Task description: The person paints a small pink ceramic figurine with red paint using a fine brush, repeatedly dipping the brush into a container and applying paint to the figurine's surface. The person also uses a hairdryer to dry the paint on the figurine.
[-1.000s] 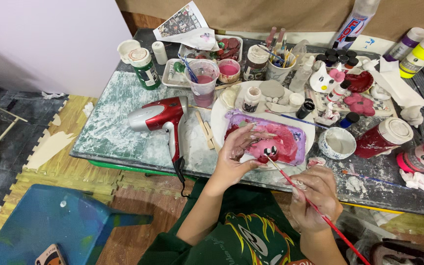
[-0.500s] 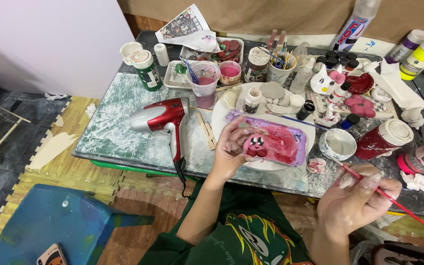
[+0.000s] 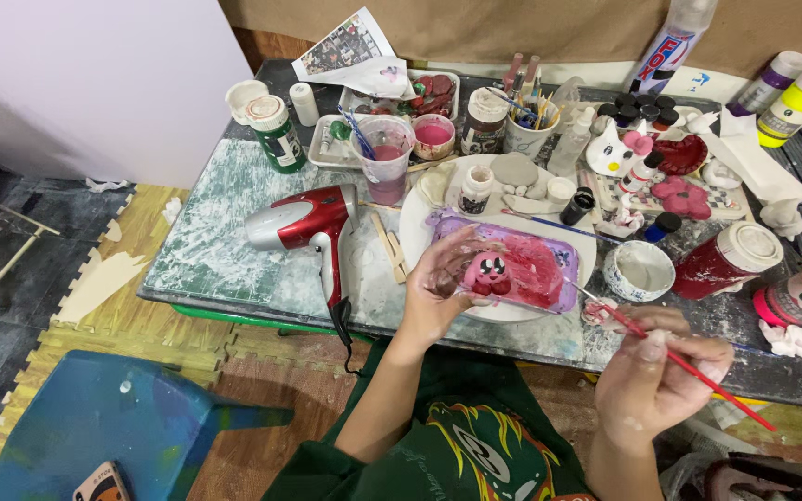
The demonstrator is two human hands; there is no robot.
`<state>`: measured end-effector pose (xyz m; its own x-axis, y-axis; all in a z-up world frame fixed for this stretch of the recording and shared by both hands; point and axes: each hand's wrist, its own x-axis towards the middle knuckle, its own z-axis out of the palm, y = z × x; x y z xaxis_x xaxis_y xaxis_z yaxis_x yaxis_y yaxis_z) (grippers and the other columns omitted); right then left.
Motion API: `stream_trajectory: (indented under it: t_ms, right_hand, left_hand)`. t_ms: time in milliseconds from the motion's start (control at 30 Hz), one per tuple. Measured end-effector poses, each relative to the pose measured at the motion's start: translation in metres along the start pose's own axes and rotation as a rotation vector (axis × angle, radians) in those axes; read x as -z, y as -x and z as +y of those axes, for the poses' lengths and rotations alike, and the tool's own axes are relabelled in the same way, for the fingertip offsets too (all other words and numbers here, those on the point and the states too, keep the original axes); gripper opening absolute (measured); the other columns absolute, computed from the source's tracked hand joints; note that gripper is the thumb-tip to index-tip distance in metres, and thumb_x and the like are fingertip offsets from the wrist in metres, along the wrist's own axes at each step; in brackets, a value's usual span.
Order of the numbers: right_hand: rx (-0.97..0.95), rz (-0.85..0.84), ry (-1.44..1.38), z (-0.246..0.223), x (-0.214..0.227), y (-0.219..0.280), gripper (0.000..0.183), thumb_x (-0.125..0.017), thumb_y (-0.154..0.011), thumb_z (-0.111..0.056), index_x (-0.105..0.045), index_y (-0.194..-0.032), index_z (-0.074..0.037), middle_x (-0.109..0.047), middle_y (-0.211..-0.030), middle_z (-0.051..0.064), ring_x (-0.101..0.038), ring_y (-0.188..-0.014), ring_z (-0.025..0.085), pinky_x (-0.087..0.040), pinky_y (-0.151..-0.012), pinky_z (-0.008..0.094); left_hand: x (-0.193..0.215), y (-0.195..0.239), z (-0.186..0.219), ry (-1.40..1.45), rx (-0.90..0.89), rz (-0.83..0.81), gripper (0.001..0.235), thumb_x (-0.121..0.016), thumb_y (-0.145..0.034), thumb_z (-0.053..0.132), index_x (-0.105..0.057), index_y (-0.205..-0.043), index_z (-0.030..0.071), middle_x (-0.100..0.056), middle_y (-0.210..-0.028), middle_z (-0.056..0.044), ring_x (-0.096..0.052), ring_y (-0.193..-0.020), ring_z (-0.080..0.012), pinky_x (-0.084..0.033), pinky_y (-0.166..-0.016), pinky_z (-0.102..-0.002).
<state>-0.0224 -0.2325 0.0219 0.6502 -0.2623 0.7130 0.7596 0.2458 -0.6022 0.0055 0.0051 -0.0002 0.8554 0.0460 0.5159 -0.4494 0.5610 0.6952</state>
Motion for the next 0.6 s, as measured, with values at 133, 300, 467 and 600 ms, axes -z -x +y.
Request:
stream_trajectory:
  t_ms: [133,300,467,600]
  right_hand:
    - [0.003,-0.005,0.020,0.004,-0.002,0.004,0.028,-0.069,-0.115,-0.007,-0.041,-0.118,-0.006,-0.063,-0.101,0.018,-0.063,-0.093,0.023,-0.056,-0.094,0.042]
    - [-0.016,-0.014,0.005,0.005,-0.011,0.003,0.022,-0.067,-0.113,-0.004,-0.045,-0.114,-0.004,-0.061,-0.097,0.017,-0.064,-0.089,0.022,-0.059,-0.089,0.042]
    - [-0.119,-0.032,0.001,0.005,-0.018,-0.003,0.016,-0.062,-0.114,0.001,-0.046,-0.116,-0.002,-0.060,-0.105,0.018,-0.064,-0.094,0.024,-0.056,-0.093,0.040]
    - [-0.280,0.010,-0.128,0.001,-0.029,-0.026,0.007,-0.054,-0.108,-0.002,-0.051,-0.115,0.000,-0.064,-0.113,0.017,-0.065,-0.099,0.021,-0.057,-0.098,0.041]
  left_hand:
    - [-0.002,-0.001,0.005,-0.064,-0.029,0.012,0.078,-0.073,-0.084,-0.013,-0.041,-0.155,-0.003,-0.056,-0.148,-0.018,-0.055,-0.140,-0.0297,-0.048,-0.120,-0.043]
    - [0.001,0.002,0.007,-0.077,0.005,0.038,0.070,-0.070,-0.085,-0.014,-0.045,-0.150,-0.001,-0.057,-0.149,-0.017,-0.056,-0.141,-0.0294,-0.055,-0.111,-0.045]
    - [0.016,0.002,0.004,-0.286,-0.096,0.070,0.070,-0.070,-0.084,-0.017,-0.049,-0.149,-0.002,-0.055,-0.152,-0.018,-0.055,-0.142,-0.0295,-0.046,-0.121,-0.042]
    - [0.034,0.000,0.009,-0.345,-0.132,0.118,0.069,-0.070,-0.085,-0.018,-0.049,-0.149,-0.003,-0.058,-0.148,-0.019,-0.055,-0.142,-0.0277,-0.044,-0.123,-0.041]
